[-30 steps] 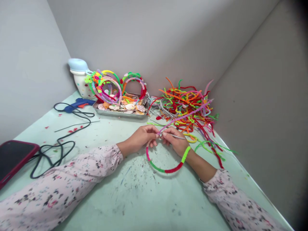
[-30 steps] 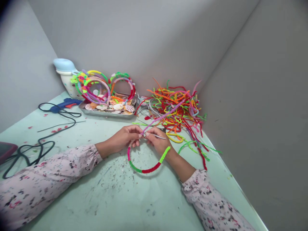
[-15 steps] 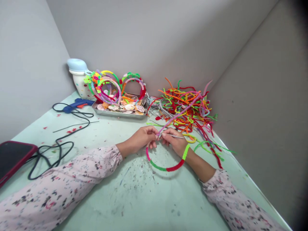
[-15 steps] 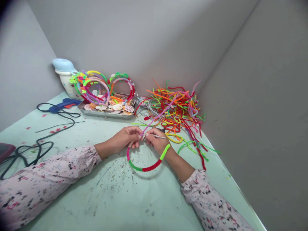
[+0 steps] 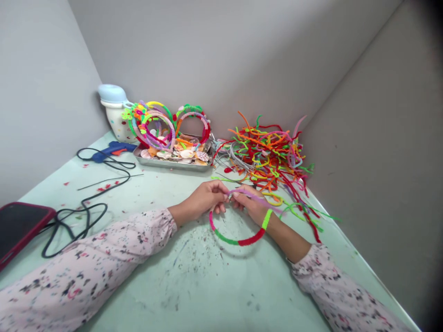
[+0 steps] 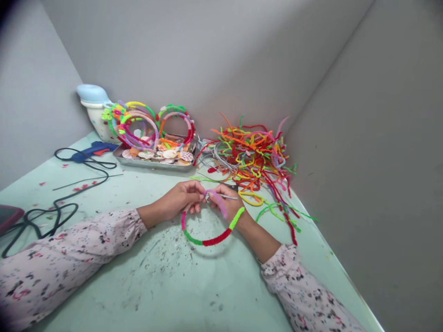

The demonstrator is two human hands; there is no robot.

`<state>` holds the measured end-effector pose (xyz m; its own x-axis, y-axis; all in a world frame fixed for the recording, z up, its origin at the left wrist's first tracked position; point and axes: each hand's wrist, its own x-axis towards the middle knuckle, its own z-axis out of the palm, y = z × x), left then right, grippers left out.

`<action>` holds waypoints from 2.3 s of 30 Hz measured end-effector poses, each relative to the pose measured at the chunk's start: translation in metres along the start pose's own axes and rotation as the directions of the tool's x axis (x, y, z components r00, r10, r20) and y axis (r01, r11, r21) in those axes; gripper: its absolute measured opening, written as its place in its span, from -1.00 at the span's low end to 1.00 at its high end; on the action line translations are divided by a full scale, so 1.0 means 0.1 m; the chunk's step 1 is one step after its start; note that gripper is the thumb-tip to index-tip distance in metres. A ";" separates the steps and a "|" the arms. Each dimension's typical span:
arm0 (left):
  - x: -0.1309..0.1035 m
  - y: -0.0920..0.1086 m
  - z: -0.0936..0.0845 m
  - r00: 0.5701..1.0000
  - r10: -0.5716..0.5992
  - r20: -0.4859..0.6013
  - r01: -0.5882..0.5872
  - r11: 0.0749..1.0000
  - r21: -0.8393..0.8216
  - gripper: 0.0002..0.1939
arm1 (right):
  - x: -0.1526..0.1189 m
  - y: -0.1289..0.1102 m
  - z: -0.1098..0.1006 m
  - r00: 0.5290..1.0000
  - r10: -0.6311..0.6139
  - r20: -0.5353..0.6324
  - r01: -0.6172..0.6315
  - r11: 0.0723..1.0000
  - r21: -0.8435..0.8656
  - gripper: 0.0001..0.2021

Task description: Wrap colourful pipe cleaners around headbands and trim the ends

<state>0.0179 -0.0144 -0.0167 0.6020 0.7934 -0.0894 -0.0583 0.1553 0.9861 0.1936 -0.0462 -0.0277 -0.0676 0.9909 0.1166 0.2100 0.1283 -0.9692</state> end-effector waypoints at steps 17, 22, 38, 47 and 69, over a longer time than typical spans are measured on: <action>-0.03 0.00 0.04 0.995 0.084 -0.057 -0.076 0.989 0.127 -0.93 | -0.01 -0.06 -0.01 1.000 0.013 0.013 -0.012 1.000 -0.023 -0.74; -0.04 0.05 0.04 0.999 0.044 -0.031 -0.041 0.996 0.082 -0.93 | 0.00 0.03 -0.01 1.000 -0.003 -0.003 0.003 1.000 0.003 -0.75; -0.02 0.06 0.02 0.999 -0.024 -0.035 0.027 0.995 0.100 -0.78 | -0.02 0.05 -0.05 0.986 -0.164 0.038 0.168 0.974 -0.151 -0.83; -0.01 0.06 0.04 0.999 -0.023 -0.033 0.029 0.977 0.213 -0.76 | -0.04 -0.02 -0.03 0.986 -0.163 0.033 0.166 0.974 -0.153 -0.83; -0.02 0.03 0.07 0.998 0.013 -0.054 0.008 0.924 0.382 -0.75 | -0.05 -0.03 -0.04 0.995 -0.088 0.054 0.095 0.985 -0.147 -0.82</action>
<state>0.0222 -0.0196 -0.0129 0.5577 0.8258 -0.0838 0.2555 -0.0747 0.9639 0.1970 -0.0515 -0.0241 -0.1384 0.9720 0.1897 0.3438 0.2268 -0.9112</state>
